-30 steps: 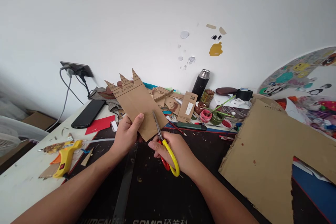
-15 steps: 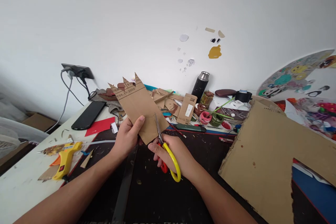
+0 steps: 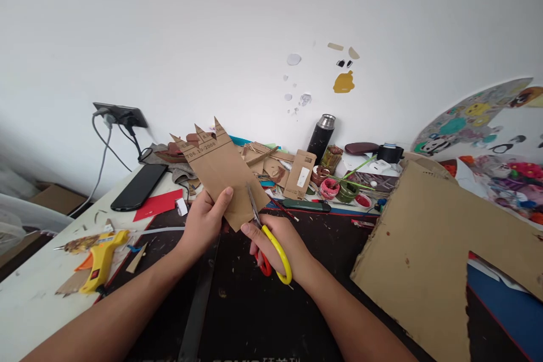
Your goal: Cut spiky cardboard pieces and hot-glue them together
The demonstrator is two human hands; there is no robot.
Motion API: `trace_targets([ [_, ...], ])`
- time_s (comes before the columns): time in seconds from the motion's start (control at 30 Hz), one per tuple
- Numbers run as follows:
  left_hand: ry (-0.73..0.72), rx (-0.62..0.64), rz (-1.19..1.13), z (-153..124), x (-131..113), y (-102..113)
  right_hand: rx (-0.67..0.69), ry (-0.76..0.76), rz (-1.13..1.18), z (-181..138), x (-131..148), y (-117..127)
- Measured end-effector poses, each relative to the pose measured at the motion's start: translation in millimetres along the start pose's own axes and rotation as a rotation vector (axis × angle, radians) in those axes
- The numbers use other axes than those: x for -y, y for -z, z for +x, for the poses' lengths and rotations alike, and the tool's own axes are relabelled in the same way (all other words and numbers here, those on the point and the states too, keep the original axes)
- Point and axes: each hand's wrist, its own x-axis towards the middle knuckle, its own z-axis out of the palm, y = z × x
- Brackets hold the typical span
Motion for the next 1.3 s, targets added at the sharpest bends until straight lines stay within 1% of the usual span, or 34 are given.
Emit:
trace_targets([
  [0.23,-0.001,-0.003,-0.035,-0.4,2.7,-0.5,-0.028,0.018,-0.010,0.2,-4.3,-3.9],
  [0.5,0.026,0.033,-0.039,2.1,11.3,-1.2,-0.063,0.008,-0.111,4.2,-9.7,-5.4],
  [0.73,0.046,0.013,-0.052,1.8,13.8,-1.5,-0.068,0.035,-0.144,5.2,-10.8,-5.0],
  [1.0,0.053,0.014,-0.065,4.8,15.8,-2.4,-0.055,0.002,-0.127,7.5,-9.1,-7.0],
  [1.2,0.045,0.000,-0.057,3.5,14.1,-4.4,-0.048,0.011,-0.200,8.2,-7.7,-6.8],
  [1.3,0.046,-0.016,-0.052,2.4,12.5,-5.4,-0.061,-0.014,-0.193,6.8,-6.5,-8.6],
])
